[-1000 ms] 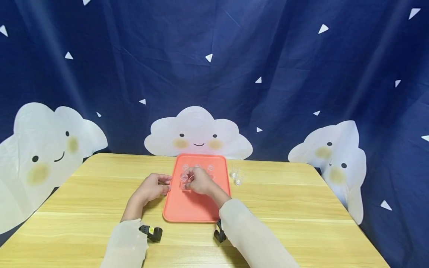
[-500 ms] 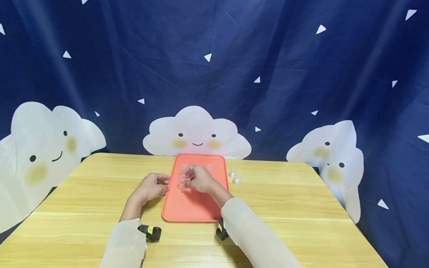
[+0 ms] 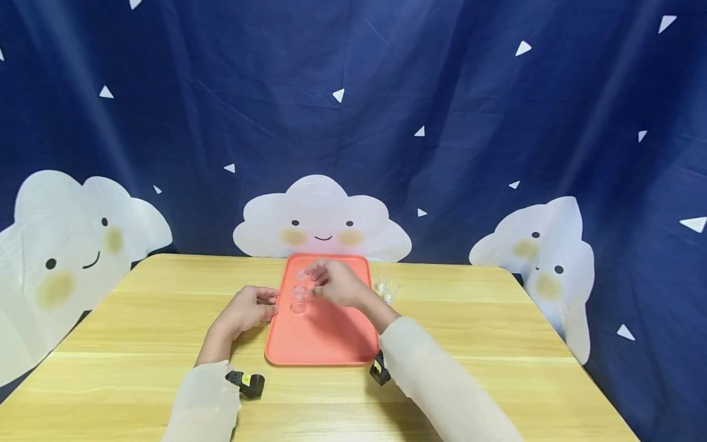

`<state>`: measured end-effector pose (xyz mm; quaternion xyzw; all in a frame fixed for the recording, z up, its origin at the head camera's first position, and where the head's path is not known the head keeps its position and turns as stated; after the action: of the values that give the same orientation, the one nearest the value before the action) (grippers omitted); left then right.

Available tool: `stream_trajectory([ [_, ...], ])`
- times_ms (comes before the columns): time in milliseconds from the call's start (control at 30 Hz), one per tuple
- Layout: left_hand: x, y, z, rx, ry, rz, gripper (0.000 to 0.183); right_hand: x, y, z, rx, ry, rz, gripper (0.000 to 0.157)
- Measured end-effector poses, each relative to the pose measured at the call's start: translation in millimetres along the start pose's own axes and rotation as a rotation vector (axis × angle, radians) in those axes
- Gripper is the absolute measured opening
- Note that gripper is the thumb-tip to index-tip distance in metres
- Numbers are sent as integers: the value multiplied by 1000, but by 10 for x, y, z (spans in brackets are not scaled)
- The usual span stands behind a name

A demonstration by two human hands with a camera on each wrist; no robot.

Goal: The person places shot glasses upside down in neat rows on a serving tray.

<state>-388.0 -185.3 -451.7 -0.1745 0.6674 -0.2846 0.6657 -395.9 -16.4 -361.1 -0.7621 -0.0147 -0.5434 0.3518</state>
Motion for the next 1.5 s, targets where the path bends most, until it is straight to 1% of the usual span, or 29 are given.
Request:
stream_trajectory([
  [167, 39, 0, -5, -8, -16, -10, 42, 28, -153, 54, -5, -12, 30, 33],
  [233, 31, 6, 1, -1, -11, -9, 42, 19, -222, 86, -14, -13, 41, 34],
  [400, 26, 14, 12, 8, -28, 20, 42, -61, -420, 166, -56, -12, 73, 35],
  [533, 31, 16, 8, 3, -34, 14, 41, -128, -588, 240, -85, -13, 93, 34],
  [833, 23, 11, 16, 9, -27, 0, 43, -212, -909, 441, -115, -21, 147, 33],
  [933, 33, 5, 18, 1, -36, 10, 42, -237, -1002, 505, -130, -27, 160, 32],
  [1033, 26, -2, 20, -2, -30, 2, 42, -267, -1079, 566, -142, -26, 183, 31],
  [1267, 13, 6, 24, -9, -47, 0, 42, -396, -1227, 696, -167, -3, 210, 30],
  [1433, -20, 7, 26, -4, -31, 5, 42, -509, -1308, 768, -176, 29, 220, 30],
  [1500, -27, 5, 25, -2, -29, 5, 42, -535, -1341, 789, -180, 28, 227, 30],
])
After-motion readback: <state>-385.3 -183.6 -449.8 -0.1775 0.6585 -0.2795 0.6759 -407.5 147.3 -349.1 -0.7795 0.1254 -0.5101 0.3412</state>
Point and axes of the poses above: each hand's wrist, its own z-axis away from the middle knuckle, its own y-axis out of the palm, x = y × z, the point moved 10 cm from there along -z, towards the middle knuckle, and after that the axes turned 10 degrees about -z, right-handed, at the moved point
